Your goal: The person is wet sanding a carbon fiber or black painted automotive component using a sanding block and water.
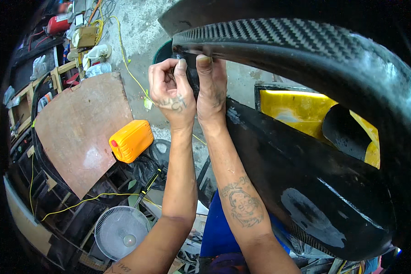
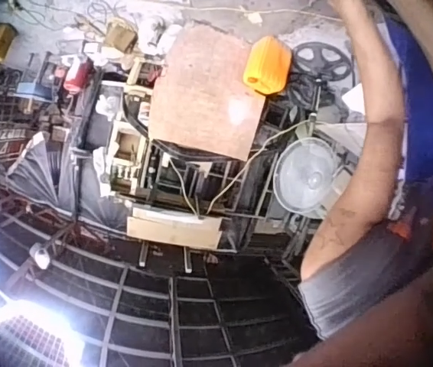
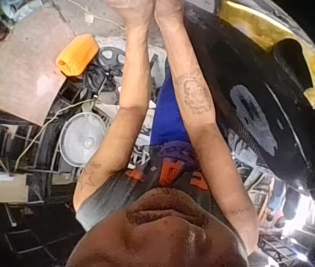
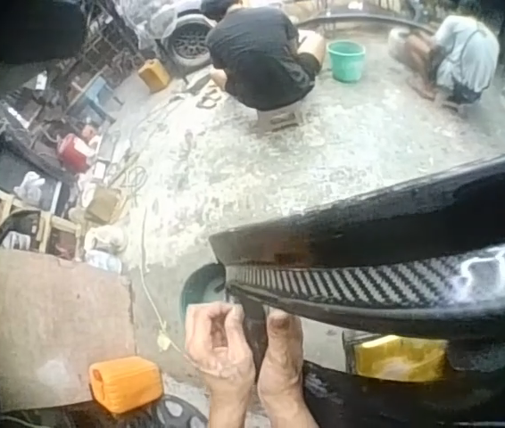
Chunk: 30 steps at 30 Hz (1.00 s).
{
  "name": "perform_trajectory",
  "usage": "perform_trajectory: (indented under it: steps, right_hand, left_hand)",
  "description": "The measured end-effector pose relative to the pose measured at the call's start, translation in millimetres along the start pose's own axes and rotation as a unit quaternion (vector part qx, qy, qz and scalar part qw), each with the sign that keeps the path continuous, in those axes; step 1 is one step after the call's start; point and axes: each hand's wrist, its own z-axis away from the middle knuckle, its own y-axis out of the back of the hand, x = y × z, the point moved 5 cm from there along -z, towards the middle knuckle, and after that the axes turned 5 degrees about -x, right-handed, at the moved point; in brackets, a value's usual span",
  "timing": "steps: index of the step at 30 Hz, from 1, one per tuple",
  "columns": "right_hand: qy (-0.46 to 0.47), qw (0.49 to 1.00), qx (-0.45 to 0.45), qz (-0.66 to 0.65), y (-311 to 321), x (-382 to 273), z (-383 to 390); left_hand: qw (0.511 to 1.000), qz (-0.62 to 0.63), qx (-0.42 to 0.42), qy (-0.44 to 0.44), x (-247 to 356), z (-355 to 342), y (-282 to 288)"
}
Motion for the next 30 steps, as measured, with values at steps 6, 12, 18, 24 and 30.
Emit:
perform_trajectory:
  steps: [6, 12, 18, 24, 30]
  right_hand:
    - [0.013, 1.0, 0.014, -0.009, 3.0, -1.4, 2.0]
    - [0.042, 0.998, 0.03, 0.026, -1.1, -7.5, 4.4]
    - [0.033, 0.998, 0.038, 0.034, 3.8, -8.4, 3.2]
    - [0.038, 0.998, 0.036, 0.026, 0.0, -7.7, 5.2]
    - [0.024, 0.999, 0.029, 0.021, -9.6, -16.0, 1.5]
  left_hand:
    - [0.999, -0.006, -0.039, -0.021, 0.7, 7.5, 3.1]
    - [0.999, 0.007, -0.041, 0.029, 4.6, 20.1, 6.4]
    - [0.998, 0.02, -0.046, 0.026, 1.3, 29.1, 4.2]
    - [1.0, -0.01, -0.026, -0.006, 4.5, 18.2, 7.6]
    - [0.999, 0.018, 0.041, 0.015, 1.2, -13.4, 8.3]
